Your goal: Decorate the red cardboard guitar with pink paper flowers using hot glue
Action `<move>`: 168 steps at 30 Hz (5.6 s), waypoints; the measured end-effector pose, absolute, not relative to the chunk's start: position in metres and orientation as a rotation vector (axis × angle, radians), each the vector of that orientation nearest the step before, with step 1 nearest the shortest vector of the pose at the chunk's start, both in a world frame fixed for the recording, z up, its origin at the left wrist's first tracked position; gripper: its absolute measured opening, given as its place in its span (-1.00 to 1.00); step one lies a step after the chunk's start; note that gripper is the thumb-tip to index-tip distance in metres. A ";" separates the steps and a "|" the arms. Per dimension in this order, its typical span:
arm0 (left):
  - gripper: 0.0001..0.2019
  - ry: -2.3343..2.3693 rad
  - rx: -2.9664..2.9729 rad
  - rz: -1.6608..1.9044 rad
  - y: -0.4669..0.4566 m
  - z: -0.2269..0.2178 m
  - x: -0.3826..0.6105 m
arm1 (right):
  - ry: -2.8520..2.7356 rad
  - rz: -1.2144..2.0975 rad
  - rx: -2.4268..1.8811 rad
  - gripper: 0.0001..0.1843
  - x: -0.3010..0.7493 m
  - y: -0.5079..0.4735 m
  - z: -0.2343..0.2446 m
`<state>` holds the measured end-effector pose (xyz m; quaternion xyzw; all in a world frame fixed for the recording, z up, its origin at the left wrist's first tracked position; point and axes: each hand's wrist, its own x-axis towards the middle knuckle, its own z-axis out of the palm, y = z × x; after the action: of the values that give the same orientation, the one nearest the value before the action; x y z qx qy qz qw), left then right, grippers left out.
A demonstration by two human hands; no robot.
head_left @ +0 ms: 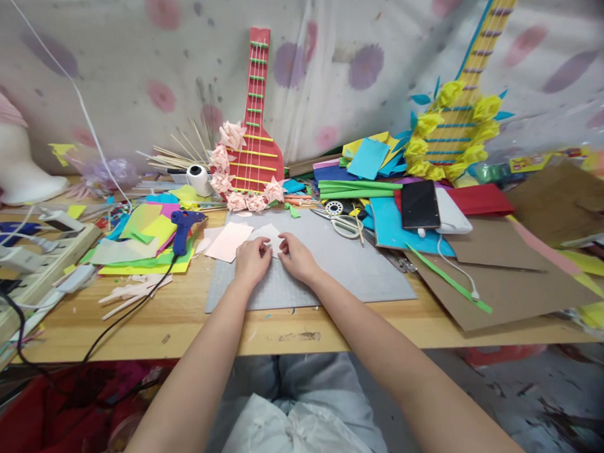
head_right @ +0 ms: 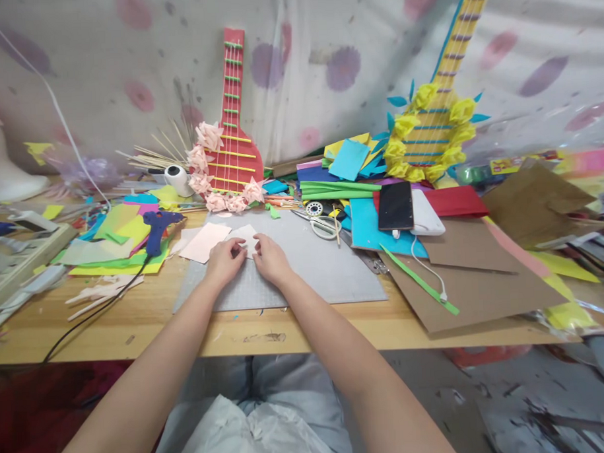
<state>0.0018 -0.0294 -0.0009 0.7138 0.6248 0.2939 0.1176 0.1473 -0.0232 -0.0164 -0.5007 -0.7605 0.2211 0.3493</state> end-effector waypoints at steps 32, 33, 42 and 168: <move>-0.84 1.933 2.402 0.571 -0.037 0.002 0.011 | -2.160 0.344 -1.418 -0.66 0.142 -0.029 -0.006; -0.83 1.932 2.408 0.564 -0.037 0.003 0.011 | -2.164 0.346 -1.426 -0.66 0.142 -0.030 -0.006; -0.87 1.925 2.416 0.603 -0.040 0.003 0.011 | -2.171 0.354 -1.443 -0.63 0.141 -0.031 -0.005; -0.42 1.671 2.160 0.877 -0.040 -0.002 0.003 | -2.188 0.263 -1.347 -0.56 0.153 -0.029 -0.002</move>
<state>0.0027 -0.0402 -0.0020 0.7460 0.5772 0.3027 0.1362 0.1528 -0.0293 -0.0019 -0.5014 -0.8142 0.0980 0.2759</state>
